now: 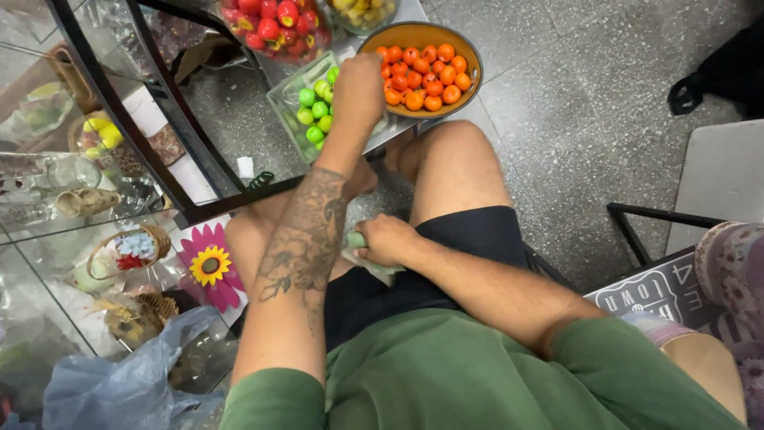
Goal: Cleaning small plastic fruit-shaped pet toys by wiping them individually with a cloth.
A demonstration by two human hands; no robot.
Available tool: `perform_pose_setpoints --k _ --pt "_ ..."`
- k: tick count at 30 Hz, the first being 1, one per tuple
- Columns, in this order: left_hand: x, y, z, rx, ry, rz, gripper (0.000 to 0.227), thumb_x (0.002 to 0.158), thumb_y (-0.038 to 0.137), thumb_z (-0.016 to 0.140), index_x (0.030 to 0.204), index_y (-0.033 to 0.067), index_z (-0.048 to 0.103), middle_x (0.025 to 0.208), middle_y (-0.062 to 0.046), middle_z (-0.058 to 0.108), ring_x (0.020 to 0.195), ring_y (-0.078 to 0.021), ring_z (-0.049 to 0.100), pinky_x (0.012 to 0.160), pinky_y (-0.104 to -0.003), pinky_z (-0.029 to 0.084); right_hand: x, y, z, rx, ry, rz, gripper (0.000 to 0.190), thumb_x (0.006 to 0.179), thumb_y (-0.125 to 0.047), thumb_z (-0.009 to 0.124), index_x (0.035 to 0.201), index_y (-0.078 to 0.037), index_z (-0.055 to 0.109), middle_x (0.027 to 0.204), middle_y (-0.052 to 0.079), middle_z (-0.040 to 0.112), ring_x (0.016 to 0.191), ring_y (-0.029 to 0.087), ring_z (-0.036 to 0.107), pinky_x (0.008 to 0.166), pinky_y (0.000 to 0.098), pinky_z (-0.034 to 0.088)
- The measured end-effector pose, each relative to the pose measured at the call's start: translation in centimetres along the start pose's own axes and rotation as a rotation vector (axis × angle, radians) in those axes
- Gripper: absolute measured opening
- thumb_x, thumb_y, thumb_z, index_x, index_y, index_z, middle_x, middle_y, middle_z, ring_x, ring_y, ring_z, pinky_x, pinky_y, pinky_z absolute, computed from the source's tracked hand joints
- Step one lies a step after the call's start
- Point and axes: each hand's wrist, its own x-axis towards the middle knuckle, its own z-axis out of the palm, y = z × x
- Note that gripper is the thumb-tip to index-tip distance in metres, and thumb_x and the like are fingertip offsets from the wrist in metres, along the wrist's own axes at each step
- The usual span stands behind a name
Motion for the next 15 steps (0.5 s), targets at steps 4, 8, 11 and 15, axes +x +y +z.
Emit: perform_pose_setpoints --k 4,8,11,15 --pt "2.1 0.6 4.0 0.032 0.011 0.053 0.018 0.086 0.006 0.052 0.085 0.0041 0.069 0.084 -0.015 0.069 0.073 -0.0379 0.065 0.066 -0.049 0.055 0.0 0.2 0.0 0.030 -0.004 0.006 0.034 0.085 -0.030 0.075 0.111 -0.009 0.071 0.102 0.016 0.074 0.094 0.037 0.071 0.082 0.0477 0.057" --pt "3.4 -0.3 8.8 0.184 -0.040 0.105 0.020 0.086 0.013 0.054 0.079 0.0086 0.073 0.081 -0.012 0.073 0.073 -0.0354 0.068 0.065 -0.049 0.054 0.1 1.0 0.6 -0.029 0.047 -0.060 0.036 0.085 -0.034 0.073 0.109 -0.007 0.069 0.095 0.018 0.074 0.087 0.040 0.070 0.078 0.0494 0.057" --pt "3.8 -1.3 11.6 0.290 -0.179 0.075 0.023 0.088 0.016 0.057 0.079 0.0118 0.077 0.081 -0.010 0.075 0.072 -0.0342 0.071 0.063 -0.050 0.054 -0.1 1.1 0.0 0.004 0.045 -0.030 0.035 0.085 -0.032 0.073 0.109 -0.007 0.069 0.095 0.018 0.074 0.089 0.040 0.070 0.080 0.0498 0.056" --pt "3.8 -1.0 11.2 0.230 -0.359 0.024 0.024 0.092 0.016 0.053 0.093 0.0092 0.076 0.093 -0.015 0.074 0.081 -0.0387 0.071 0.066 -0.053 0.057 -0.3 1.1 -0.6 0.040 0.007 0.006 0.037 0.086 -0.030 0.072 0.117 -0.009 0.069 0.101 0.017 0.074 0.092 0.040 0.070 0.081 0.0492 0.056"
